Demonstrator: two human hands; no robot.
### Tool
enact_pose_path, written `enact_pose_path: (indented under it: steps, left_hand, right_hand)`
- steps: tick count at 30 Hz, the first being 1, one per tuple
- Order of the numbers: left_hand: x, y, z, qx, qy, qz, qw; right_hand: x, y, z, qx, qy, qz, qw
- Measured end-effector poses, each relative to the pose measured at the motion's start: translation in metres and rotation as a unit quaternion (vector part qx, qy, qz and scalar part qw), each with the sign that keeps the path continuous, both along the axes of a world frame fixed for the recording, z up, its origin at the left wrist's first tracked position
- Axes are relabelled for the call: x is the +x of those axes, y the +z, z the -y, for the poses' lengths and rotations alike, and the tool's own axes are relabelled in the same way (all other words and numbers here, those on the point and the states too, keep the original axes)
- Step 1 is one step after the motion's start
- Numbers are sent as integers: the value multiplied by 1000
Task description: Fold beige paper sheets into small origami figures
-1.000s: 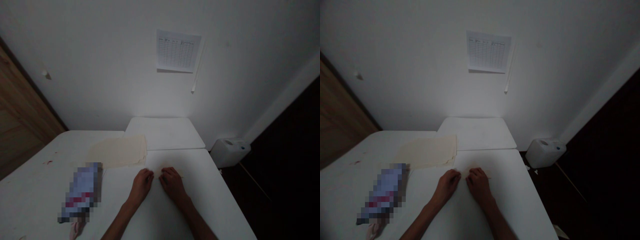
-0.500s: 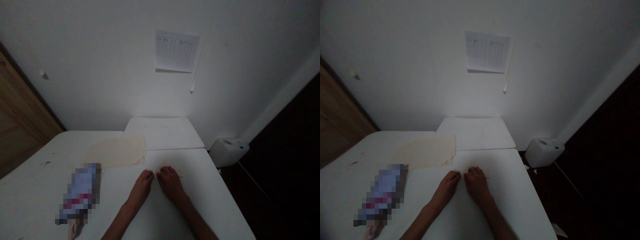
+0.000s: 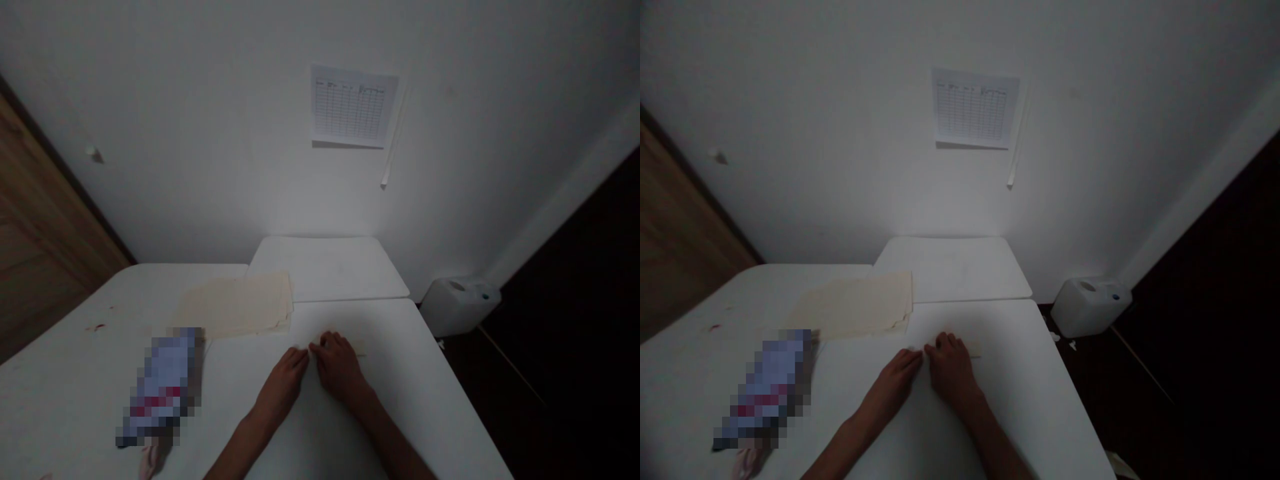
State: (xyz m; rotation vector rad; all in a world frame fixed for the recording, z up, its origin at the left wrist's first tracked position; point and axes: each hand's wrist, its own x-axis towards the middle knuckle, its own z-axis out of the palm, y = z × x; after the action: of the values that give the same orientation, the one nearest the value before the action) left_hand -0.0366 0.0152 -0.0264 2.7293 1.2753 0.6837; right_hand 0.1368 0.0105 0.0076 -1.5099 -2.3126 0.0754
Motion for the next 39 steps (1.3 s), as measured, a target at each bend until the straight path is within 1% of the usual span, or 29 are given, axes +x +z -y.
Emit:
enact_pose_path:
  steps: [5,8,13,16,20,22,24,28,31,35,39]
  left_hand:
    - [-6,-10,10,6,-5,-19,1000]
    - [-8,-11,15,7,-2,-13,1000]
    - [-10,-13,18,12,-3,22,1000]
    - [-11,-8,20,22,10,62,998]
    - [-10,8,16,25,81,112,990]
    - [-8,15,12,13,91,99,991]
    - [-7,20,9,0,79,70,994]
    - [-8,21,7,0,57,15,998]
    - [-10,20,11,8,52,4,999]
    - [-13,20,17,16,59,-8,998]
    - [-13,21,21,14,77,-8,997]
  right_hand:
    - [0,0,-4,-9,13,-18,1000]
    - [2,0,-5,-13,28,-20,999]
    - [3,0,-5,-24,46,-4,999]
    - [3,-1,-6,-25,43,-2,999]
    - [2,-1,-6,-24,44,-3,999]
    - [2,0,-6,-24,49,-6,998]
    - [2,0,-6,-22,50,-12,998]
    - [2,0,-6,-21,45,-16,999]
    - [1,-1,-6,-18,39,-10,999]
    - [0,-3,-5,-12,35,3,999]
    - [0,-3,-5,-15,57,17,998]
